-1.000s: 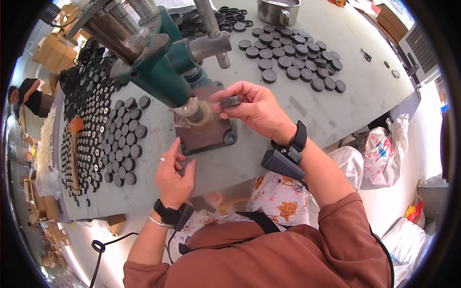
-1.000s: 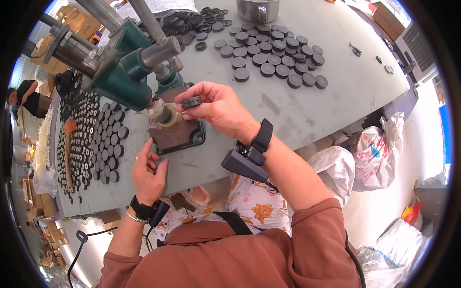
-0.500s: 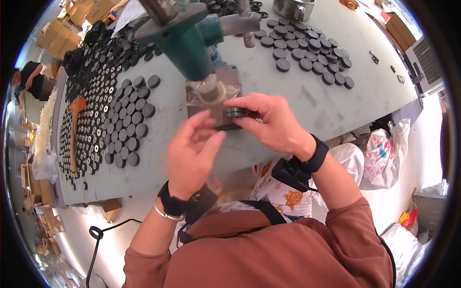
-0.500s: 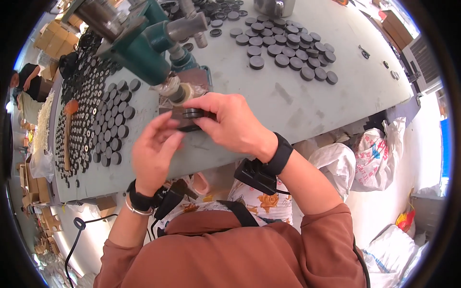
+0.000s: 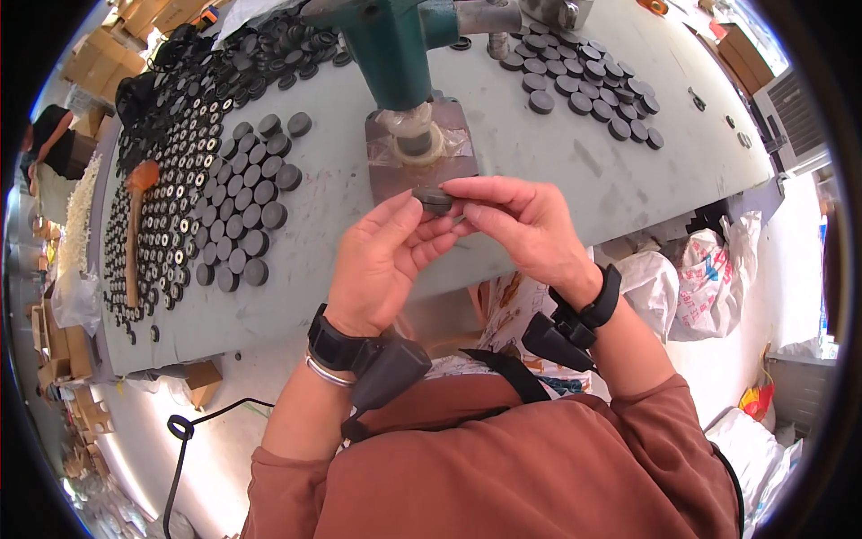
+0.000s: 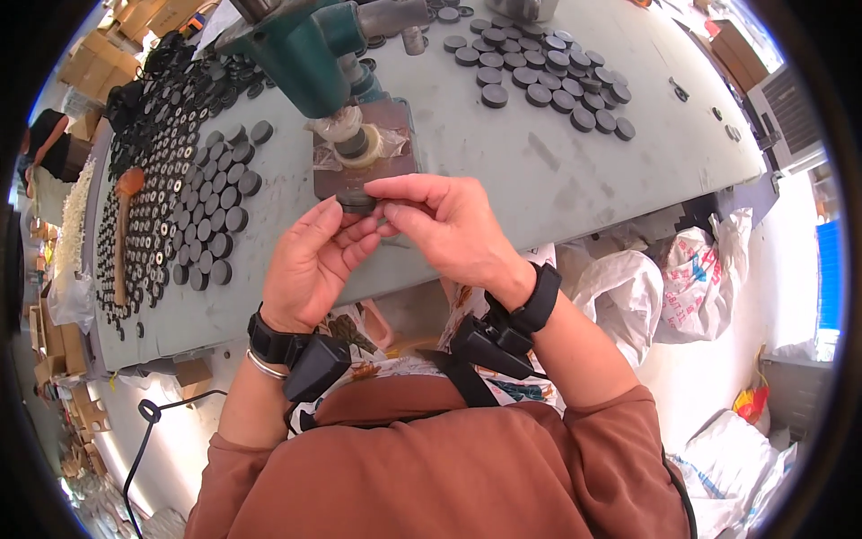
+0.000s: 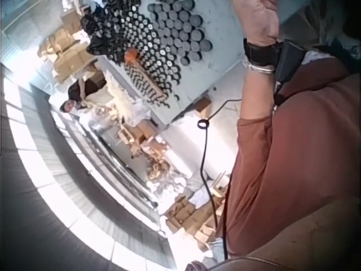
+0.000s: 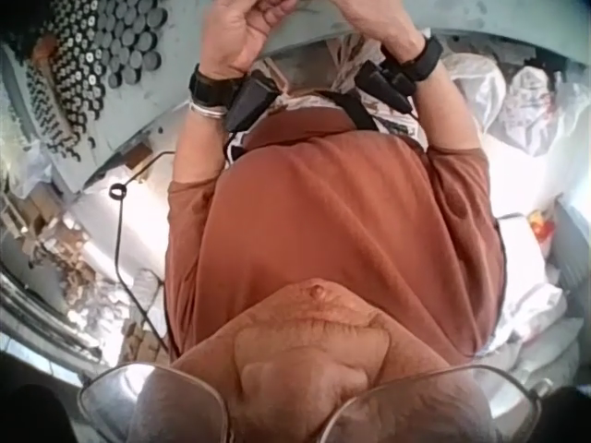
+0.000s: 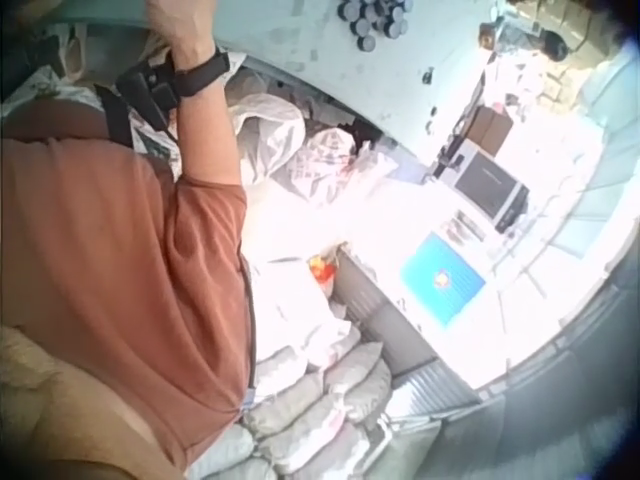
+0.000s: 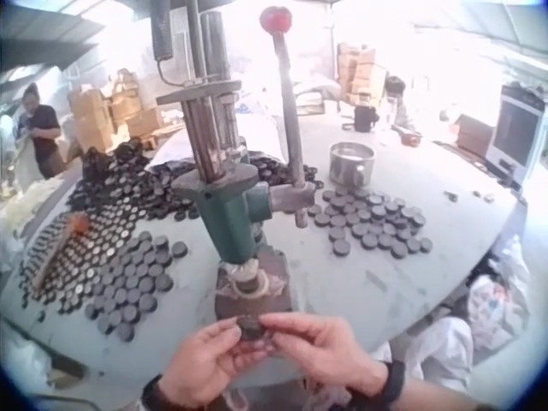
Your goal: Operate a manual hand press to process black rubber discs and metal inserts.
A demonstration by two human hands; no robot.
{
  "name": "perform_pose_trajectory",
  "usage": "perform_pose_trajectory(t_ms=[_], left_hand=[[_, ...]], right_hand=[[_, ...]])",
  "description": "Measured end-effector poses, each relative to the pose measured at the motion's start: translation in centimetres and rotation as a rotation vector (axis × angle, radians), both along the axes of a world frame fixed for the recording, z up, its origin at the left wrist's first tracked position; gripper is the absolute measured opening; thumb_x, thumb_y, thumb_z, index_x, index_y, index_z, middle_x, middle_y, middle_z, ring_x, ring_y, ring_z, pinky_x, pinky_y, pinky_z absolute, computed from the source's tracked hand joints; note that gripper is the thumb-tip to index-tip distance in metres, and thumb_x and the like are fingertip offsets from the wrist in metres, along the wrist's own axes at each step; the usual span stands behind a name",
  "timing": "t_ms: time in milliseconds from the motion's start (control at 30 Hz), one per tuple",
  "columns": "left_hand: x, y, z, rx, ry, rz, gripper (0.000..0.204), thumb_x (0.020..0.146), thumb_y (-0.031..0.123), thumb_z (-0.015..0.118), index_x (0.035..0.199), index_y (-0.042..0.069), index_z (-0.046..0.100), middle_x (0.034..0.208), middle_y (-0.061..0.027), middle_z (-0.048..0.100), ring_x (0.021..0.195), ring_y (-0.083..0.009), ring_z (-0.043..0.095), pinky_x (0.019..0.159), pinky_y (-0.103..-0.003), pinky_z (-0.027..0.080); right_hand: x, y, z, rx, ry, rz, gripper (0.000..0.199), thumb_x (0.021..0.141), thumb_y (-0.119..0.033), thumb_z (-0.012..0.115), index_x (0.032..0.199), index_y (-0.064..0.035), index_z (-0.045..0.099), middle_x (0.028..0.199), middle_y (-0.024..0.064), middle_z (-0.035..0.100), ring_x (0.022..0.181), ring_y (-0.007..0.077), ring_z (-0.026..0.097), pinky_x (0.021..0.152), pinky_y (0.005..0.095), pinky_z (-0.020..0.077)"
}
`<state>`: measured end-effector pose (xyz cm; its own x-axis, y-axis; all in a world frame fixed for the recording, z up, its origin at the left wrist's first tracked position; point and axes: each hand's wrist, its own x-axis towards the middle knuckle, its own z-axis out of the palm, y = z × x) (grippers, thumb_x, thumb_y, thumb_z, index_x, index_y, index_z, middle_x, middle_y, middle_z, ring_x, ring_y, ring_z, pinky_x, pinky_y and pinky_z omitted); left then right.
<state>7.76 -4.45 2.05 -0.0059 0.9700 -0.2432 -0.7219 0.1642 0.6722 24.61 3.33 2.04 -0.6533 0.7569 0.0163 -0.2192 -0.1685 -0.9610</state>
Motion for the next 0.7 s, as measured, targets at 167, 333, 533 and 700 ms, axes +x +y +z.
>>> perform_pose_trajectory(t_ms=[167,333,533,700], left_hand=[[-0.2,-0.7,-0.1,-0.015,-0.089,0.039,0.027,0.093,0.009,0.053,0.117,-0.002,0.052,0.111,-0.0136,0.060,0.101,-0.0234,0.061,0.088,-0.034,0.052],[0.6,-1.4,0.2,0.024,0.297,0.187,0.031,0.090,0.002,0.055,0.120,-0.003,0.051,0.111,-0.0121,0.056,0.099,-0.0203,0.059,0.088,-0.032,0.052],[0.8,-1.9,-0.8,0.225,0.700,0.312,0.047,0.078,-0.014,0.061,0.123,-0.003,0.049,0.113,-0.0109,0.053,0.102,-0.0181,0.056,0.089,-0.031,0.050],[0.8,-2.1,-1.1,0.262,0.806,0.309,0.049,0.075,-0.017,0.061,0.121,-0.003,0.051,0.116,-0.0108,0.050,0.106,-0.0188,0.054,0.091,-0.031,0.050]], right_hand=[[-0.9,-0.7,-0.5,0.184,-0.069,-0.063,0.022,0.086,0.001,0.055,0.106,0.0032,0.064,0.094,0.0081,0.066,0.080,0.0087,0.060,0.074,0.0231,0.0499],[-1.3,-1.2,-0.3,0.181,-0.132,-0.095,0.021,0.084,-0.005,0.060,0.103,0.0018,0.066,0.089,0.0056,0.066,0.074,0.0078,0.058,0.068,0.0222,0.0491],[-1.9,-1.7,0.5,0.020,-0.158,-0.048,0.026,0.082,-0.009,0.065,0.104,0.0049,0.064,0.088,0.0067,0.067,0.074,0.0094,0.060,0.067,0.0227,0.0503],[-2.2,-1.6,0.4,-0.035,-0.177,-0.002,0.032,0.082,-0.009,0.065,0.109,0.0075,0.060,0.092,0.0096,0.066,0.078,0.0112,0.062,0.070,0.0241,0.0520]])
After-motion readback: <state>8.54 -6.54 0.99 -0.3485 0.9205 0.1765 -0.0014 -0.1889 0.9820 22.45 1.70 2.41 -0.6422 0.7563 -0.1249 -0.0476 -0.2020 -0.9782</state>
